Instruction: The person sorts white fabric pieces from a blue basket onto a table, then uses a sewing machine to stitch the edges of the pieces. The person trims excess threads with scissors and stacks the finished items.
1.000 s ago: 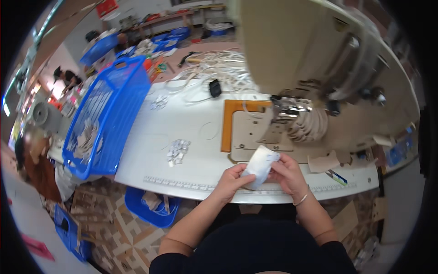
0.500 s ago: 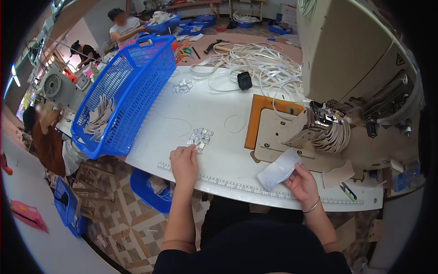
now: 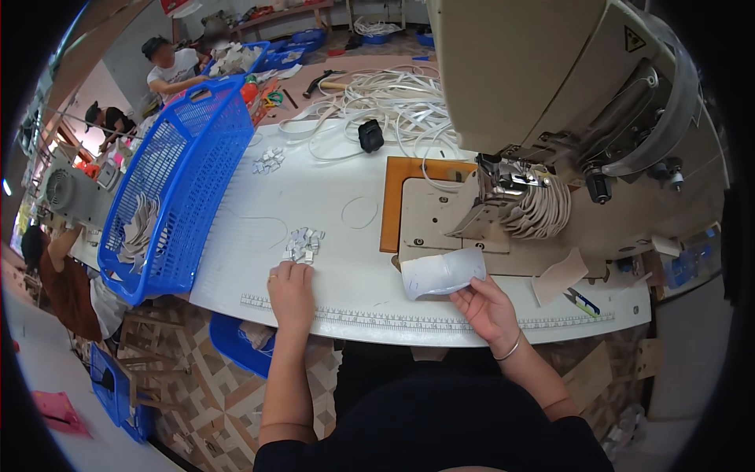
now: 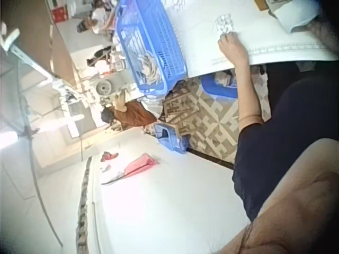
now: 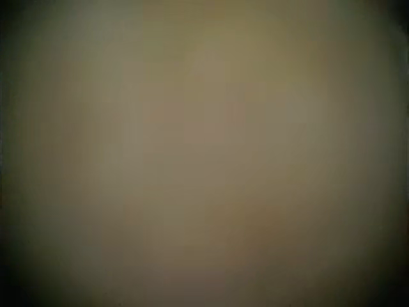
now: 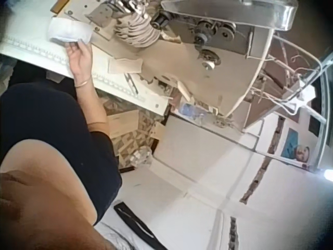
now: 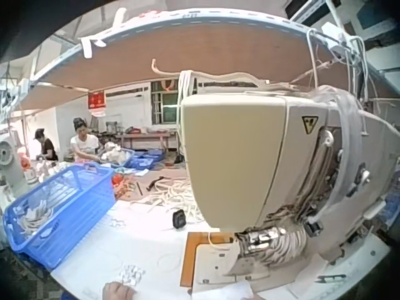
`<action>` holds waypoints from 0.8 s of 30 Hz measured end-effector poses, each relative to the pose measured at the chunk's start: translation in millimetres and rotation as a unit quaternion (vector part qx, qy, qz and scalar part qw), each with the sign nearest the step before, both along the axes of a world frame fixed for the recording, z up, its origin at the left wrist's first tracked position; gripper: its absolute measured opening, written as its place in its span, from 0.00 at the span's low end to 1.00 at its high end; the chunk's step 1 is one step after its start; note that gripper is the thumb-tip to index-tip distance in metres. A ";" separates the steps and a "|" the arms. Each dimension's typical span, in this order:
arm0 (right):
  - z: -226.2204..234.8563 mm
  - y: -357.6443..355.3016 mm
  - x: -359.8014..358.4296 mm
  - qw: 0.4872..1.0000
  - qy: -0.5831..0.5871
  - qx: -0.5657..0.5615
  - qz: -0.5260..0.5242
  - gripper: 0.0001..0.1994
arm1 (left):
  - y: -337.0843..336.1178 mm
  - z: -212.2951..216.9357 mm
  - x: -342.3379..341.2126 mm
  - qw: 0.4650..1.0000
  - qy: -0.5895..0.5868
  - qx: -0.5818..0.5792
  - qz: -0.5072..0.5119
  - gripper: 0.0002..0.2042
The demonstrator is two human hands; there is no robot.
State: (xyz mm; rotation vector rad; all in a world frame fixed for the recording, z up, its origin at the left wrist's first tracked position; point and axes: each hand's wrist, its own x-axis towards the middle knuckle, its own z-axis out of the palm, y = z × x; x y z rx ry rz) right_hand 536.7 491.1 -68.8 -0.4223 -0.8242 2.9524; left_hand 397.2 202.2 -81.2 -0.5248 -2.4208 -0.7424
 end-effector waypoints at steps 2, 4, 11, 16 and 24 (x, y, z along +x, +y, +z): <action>-0.9 -2.8 -0.2 1.000 0.008 -0.020 -0.016 0.17 | 20.2 11.0 19.0 0.950 -0.206 0.233 -0.042 0.04; -6.3 -5.9 -3.3 0.999 0.025 -0.040 -0.005 0.18 | 45.9 24.2 40.4 0.784 -0.403 0.443 -0.163 0.07; -4.6 -10.9 -4.7 0.991 0.086 -0.099 0.003 0.17 | 85.7 42.9 47.9 0.743 -0.443 0.440 -0.241 0.08; -10.2 -7.5 -5.6 0.988 0.086 -0.125 0.011 0.16 | 88.0 39.6 49.1 0.722 -0.430 0.485 -0.242 0.08; -6.3 -8.2 -2.4 0.994 0.050 -0.087 -0.035 0.14 | 47.5 24.8 22.9 0.955 -0.136 0.256 -0.064 0.07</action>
